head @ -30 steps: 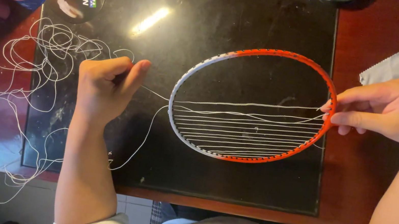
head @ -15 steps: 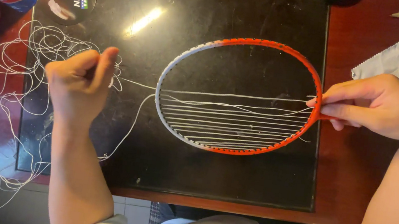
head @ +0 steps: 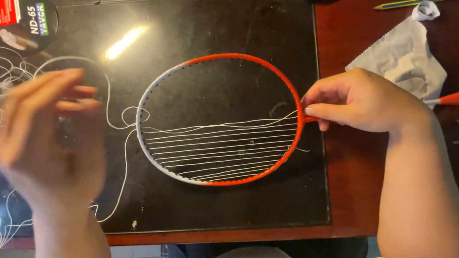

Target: The person threads white string through the grommets of a red and white badminton racket head, weaving the string across the frame to form the vertical strings of the racket bed. The person pulls the string taut and continues the weaving pattern across the racket head.

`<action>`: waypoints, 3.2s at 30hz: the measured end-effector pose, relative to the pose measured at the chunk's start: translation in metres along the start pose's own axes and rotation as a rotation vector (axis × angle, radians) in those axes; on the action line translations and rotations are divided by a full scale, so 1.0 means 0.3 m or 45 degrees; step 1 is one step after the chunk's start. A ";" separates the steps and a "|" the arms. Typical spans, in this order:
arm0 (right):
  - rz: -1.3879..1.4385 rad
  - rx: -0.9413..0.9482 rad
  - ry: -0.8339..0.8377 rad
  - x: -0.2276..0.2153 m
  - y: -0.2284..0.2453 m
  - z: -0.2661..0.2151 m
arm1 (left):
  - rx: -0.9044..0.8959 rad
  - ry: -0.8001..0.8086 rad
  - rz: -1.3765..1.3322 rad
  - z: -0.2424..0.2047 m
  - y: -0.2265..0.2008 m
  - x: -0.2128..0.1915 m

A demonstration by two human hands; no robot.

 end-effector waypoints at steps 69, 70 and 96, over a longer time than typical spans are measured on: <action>0.285 -0.381 0.077 0.071 0.087 0.038 | -0.028 0.200 0.056 -0.022 0.086 0.195; 0.285 -0.382 0.075 0.071 0.091 0.039 | -0.026 0.199 0.056 -0.024 0.057 0.197; 0.110 -0.503 -0.076 0.074 0.136 0.057 | 0.598 0.511 0.264 -0.243 -0.104 0.472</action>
Point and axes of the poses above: each hand's wrist, its own z-axis towards the middle knuckle, its own x-axis out of the palm, y = z × x, the point moved 9 cm from there along z, towards the middle knuckle, and after that the axes turned 14 degrees about -x, right-handed, at the moved point
